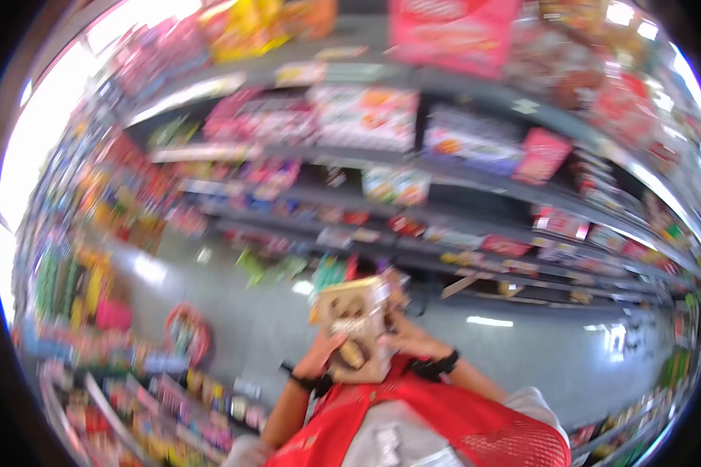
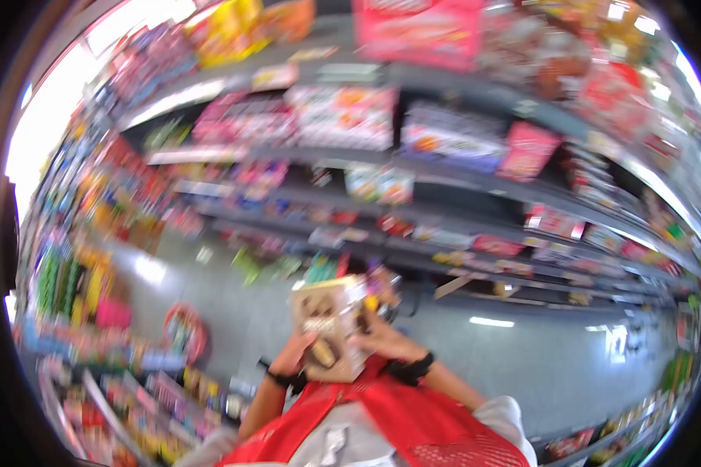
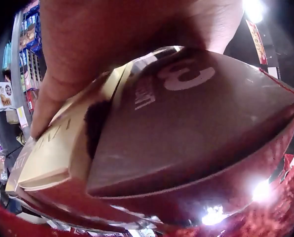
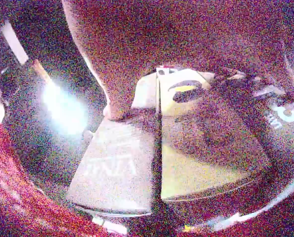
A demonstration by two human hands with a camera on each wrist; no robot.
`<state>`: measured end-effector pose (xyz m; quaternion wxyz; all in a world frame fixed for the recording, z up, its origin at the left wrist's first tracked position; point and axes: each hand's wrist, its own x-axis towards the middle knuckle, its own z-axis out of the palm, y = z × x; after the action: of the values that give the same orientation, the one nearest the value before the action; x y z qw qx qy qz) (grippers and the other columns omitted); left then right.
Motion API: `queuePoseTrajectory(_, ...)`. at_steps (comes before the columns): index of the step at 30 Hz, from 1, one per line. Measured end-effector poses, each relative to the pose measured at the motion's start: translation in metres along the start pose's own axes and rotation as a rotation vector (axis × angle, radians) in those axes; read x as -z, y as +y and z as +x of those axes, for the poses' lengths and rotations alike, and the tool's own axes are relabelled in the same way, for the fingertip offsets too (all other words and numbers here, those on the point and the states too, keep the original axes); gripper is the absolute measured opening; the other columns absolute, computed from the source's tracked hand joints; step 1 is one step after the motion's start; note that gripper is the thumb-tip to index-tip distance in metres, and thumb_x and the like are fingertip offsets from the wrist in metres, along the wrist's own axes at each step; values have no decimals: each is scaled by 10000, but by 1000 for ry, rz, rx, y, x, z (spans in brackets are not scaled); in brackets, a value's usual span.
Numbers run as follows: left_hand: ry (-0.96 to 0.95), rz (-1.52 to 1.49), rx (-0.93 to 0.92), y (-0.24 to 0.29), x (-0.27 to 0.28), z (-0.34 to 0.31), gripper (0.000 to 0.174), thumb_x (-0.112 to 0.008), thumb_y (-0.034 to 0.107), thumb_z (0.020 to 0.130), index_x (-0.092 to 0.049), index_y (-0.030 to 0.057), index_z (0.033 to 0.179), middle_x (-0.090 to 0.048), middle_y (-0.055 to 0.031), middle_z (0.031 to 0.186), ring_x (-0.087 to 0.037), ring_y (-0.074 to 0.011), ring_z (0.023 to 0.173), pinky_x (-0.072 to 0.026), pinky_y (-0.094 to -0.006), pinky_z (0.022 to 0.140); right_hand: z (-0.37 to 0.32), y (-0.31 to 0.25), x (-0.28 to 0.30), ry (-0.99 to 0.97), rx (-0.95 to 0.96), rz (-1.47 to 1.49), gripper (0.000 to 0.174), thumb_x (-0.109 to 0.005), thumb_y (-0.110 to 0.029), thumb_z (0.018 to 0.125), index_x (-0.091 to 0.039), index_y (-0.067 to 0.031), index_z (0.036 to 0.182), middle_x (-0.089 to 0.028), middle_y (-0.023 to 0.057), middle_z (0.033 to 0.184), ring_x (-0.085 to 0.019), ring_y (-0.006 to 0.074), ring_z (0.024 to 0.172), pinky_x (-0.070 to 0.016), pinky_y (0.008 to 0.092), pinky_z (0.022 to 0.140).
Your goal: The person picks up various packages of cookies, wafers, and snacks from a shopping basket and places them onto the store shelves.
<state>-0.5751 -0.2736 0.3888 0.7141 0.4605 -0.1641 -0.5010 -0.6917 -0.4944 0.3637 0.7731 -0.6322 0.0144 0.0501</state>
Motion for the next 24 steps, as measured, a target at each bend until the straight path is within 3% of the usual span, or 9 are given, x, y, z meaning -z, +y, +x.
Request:
queuePoseTrajectory(1,56,-89,-8,3,-2,-2,706,-677,318,919,-343,11,1460,-549,-109,1349,-596,-233,1183,-511,-377,979,3,15,-3,74,-4,-96,1125,-756,-453,843,-41,82,1527,-242,218,1551,-246,273,1441,-221,365,1186)
queuePoseTrajectory(3,98,-90,23,-14,25,-8,688,-677,310,919,-354,7,1445,-548,-112,1346,-604,-236,1167,-515,-373,976,6,-22,-14,25,23,-41,1191,-786,-424,828,21,130,1506,-226,251,1546,-257,267,1428,-223,351,1177)
queuePoseTrajectory(8,1,-59,-19,-1,26,-8,728,-708,346,894,-354,5,1432,-544,-110,1338,-592,-230,1177,-515,-373,976,-6,-18,-25,168,-19,-454,1262,-653,-643,848,103,140,1488,3,335,1586,-17,369,1506,-114,416,1212)
queuePoseTrajectory(11,-57,12,-58,12,8,-2,799,-749,379,858,-339,13,1438,-538,-104,1338,-587,-227,1176,-512,-366,970,-20,-23,-27,187,-44,-548,1276,-576,-722,844,127,128,1486,113,360,1569,108,417,1488,-73,449,1216)
queuePoseTrajectory(24,-116,141,-93,19,-21,21,844,-757,440,834,-344,17,1438,-541,-115,1333,-580,-245,1183,-498,-382,987,-46,-33,-15,379,152,-438,1247,-640,-673,831,43,122,1507,73,346,1583,100,374,1502,-69,435,1216)
